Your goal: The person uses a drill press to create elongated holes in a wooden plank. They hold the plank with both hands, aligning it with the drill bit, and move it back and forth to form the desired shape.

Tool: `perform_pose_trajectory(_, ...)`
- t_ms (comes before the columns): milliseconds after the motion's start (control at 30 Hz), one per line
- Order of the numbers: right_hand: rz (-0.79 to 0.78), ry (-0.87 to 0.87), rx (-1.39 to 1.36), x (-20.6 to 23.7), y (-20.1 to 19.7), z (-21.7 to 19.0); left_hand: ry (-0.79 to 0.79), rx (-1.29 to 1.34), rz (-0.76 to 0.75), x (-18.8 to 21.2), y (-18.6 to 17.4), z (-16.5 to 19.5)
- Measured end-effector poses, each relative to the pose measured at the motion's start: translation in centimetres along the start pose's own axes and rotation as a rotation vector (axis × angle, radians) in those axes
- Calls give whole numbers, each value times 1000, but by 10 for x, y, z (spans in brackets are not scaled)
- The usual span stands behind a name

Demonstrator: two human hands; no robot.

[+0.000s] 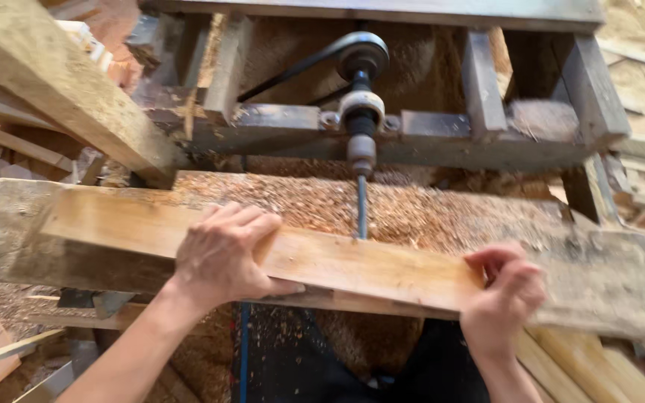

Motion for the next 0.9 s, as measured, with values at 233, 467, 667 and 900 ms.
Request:
perform_pose_trajectory(233, -62, -16, -108, -6, 3, 15, -75, -21, -3, 19, 3, 7)
perform_pose_trajectory(467, -133, -70, -145, -2, 43, -7, -68, -130, 31, 37, -17, -11)
perform_pose_trajectory(667, -154, -34, -243, -1, 57, -10, -217, -161, -46, 52, -13, -35)
perform_pose_trajectory(900, -110, -96, -166, 1, 35, -4, -55, -91, 46, 40, -15, -7)
Point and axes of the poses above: each hand's wrist, its own x-axis away from the middle knuckle, its own y-axis out of the palm, z = x × y, the point moved 10 cm from there along -x, towards the middle knuckle, and after that the axes turned 7 degrees about x, right-handed, at the moved point
